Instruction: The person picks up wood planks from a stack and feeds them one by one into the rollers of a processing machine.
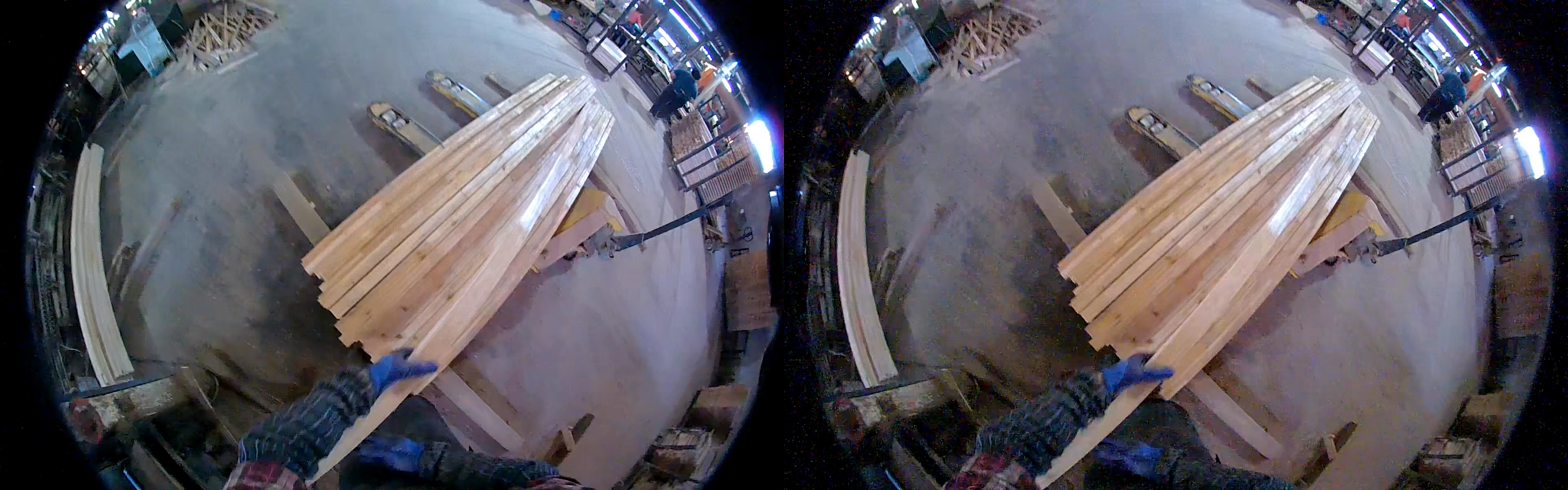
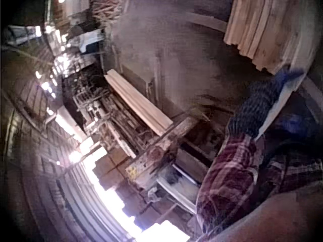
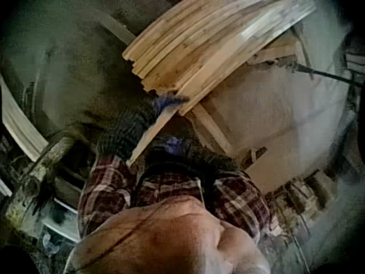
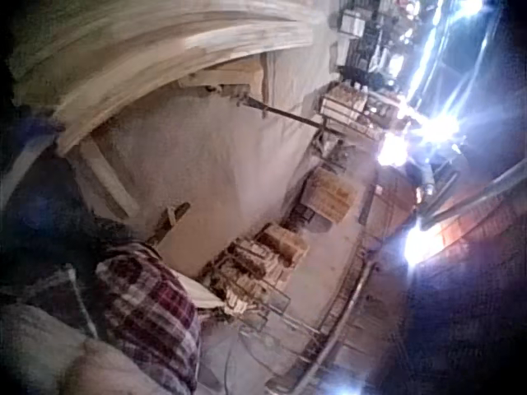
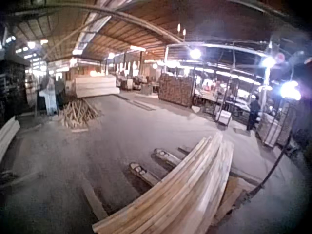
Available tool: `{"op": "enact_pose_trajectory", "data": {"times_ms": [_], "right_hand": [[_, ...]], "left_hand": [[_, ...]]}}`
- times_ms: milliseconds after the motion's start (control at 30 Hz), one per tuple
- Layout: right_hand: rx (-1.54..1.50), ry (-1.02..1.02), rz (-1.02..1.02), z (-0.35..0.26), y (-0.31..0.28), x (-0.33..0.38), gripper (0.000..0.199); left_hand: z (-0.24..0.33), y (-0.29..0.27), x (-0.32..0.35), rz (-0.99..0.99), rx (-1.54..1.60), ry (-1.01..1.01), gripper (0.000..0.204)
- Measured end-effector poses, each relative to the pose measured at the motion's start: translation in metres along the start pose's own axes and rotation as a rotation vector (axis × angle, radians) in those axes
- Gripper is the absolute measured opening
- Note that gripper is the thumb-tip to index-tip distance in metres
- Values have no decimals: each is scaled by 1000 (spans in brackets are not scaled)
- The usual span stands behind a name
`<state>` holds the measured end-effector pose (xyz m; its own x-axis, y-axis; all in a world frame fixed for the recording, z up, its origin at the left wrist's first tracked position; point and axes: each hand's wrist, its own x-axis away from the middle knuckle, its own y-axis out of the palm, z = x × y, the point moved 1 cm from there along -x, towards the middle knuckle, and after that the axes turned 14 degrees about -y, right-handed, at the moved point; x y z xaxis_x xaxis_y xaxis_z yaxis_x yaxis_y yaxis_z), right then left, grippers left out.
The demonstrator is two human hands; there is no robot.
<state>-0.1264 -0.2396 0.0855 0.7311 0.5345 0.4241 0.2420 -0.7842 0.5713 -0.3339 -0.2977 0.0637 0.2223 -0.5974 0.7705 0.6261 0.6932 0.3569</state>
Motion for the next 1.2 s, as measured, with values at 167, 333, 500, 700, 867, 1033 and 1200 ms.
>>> {"op": "enact_pose_trajectory", "data": {"times_ms": [167,333,500,700,867,1033,1200], "right_hand": [[-880,-94,508,-92,-122,-17,71],[-590,-414,431,-197,-241,-30,100],[-522,-649,424,-191,-255,-50,71],[-461,-522,315,-175,-188,-47,74],[-528,-457,222,-169,-139,-41,76],[-888,-417,30,-188,-79,-2,79],[-749,-534,190,-213,-111,11,83]], "left_hand": [[-101,31,146,254,-212,-305,99],[-134,106,307,747,-615,-227,88],[-177,154,366,1096,-758,-250,77],[-255,182,406,1126,-582,-71,88],[-281,174,424,1432,-775,-39,103],[-322,142,452,1492,-886,-93,100],[-397,111,541,1549,-864,61,96]]}}
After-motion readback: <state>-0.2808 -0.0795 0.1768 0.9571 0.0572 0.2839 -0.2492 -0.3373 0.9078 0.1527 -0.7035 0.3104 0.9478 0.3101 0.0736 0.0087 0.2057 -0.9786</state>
